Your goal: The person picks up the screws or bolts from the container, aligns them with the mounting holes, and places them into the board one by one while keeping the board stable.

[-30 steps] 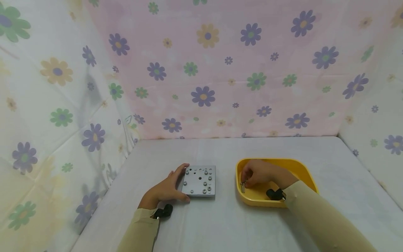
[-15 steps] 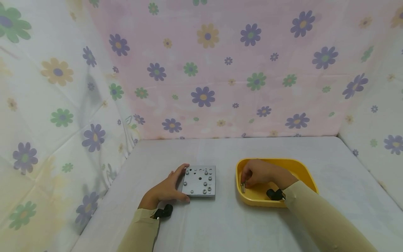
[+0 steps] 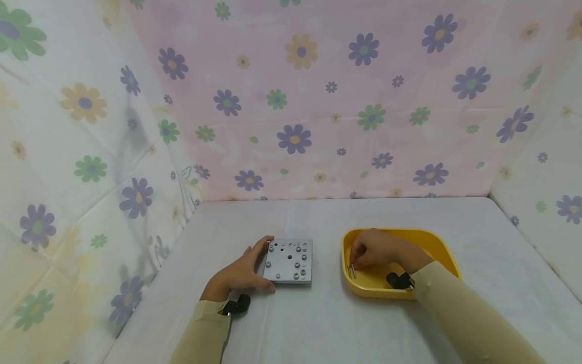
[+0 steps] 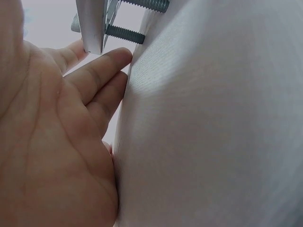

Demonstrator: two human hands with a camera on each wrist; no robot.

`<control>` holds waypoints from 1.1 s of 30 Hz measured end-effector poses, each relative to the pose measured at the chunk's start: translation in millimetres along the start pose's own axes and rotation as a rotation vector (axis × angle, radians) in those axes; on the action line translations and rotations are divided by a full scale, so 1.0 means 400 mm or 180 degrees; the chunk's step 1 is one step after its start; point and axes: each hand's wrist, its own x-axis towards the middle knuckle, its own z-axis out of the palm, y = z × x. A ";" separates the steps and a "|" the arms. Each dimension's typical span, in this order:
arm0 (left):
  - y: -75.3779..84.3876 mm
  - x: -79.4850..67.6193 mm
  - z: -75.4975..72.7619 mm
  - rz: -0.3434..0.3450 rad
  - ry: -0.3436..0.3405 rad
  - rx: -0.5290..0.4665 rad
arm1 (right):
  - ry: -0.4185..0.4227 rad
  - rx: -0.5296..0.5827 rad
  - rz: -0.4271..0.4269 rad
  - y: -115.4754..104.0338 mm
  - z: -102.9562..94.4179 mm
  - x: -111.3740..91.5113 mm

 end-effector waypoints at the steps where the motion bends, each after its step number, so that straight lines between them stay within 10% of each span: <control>1: 0.000 0.000 0.000 -0.0002 0.0005 0.0002 | 0.0005 0.0019 0.0016 0.000 0.000 0.000; 33: 0.004 -0.004 0.001 -0.0065 0.0013 -0.0066 | 0.0057 -0.0324 0.0703 -0.047 0.014 0.000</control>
